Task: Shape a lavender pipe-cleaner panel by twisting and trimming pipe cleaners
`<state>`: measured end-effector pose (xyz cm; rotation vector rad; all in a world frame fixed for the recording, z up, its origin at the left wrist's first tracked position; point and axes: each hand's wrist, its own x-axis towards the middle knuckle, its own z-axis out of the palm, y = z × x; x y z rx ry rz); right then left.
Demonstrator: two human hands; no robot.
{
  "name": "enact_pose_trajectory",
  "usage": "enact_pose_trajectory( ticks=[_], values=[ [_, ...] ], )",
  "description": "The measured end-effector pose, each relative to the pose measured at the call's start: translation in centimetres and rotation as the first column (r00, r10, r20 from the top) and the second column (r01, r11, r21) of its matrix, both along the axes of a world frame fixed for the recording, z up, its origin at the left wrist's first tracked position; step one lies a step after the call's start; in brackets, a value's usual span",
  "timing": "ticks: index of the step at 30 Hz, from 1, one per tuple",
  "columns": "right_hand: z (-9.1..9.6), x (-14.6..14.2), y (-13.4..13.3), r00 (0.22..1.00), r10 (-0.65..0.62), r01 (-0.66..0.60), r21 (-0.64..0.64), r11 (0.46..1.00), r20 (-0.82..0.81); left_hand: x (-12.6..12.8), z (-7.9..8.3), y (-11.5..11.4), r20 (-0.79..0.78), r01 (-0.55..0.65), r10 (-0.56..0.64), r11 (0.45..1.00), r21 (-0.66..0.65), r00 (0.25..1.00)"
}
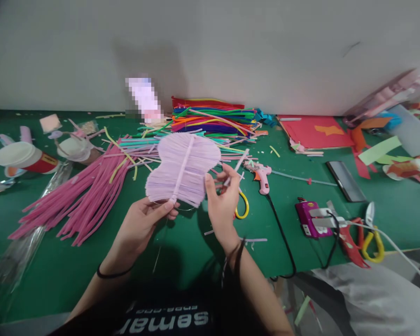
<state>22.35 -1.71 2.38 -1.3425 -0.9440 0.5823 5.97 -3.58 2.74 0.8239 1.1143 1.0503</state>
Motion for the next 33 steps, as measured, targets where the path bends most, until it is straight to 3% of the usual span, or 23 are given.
enact_pose_trajectory(
  ticks=[2,4,7,15,25,33],
  values=[
    [0.3,0.2,-0.9,0.968,-0.076,0.060,0.073,0.996,0.239,0.0,0.1,0.1,-0.016,-0.036,0.036,0.999,0.007,0.999],
    [0.8,0.2,-1.7,0.879,0.105,-0.153,0.067,0.986,0.465,0.0,0.3,0.1,-0.037,-0.061,0.061,0.998,0.009,0.997],
    [1.3,-0.2,-2.2,0.715,0.316,-0.411,0.009,0.912,0.624,0.0,0.6,0.0,-0.053,-0.057,0.057,0.998,0.004,0.997],
    [1.4,-0.2,-1.7,0.578,0.259,-0.407,-0.002,0.913,0.774,-0.1,1.1,-0.3,-0.070,-0.016,0.019,0.999,0.049,0.997],
    [1.8,0.9,-1.0,0.487,0.275,-0.504,0.009,0.864,0.829,-0.2,1.1,-0.4,-0.130,0.073,-0.058,0.991,0.110,0.990],
    [1.8,0.1,-1.2,0.550,0.202,-0.429,0.066,0.901,0.810,-0.3,1.6,-0.4,-0.143,0.120,-0.101,0.984,0.134,0.985]
  ],
)
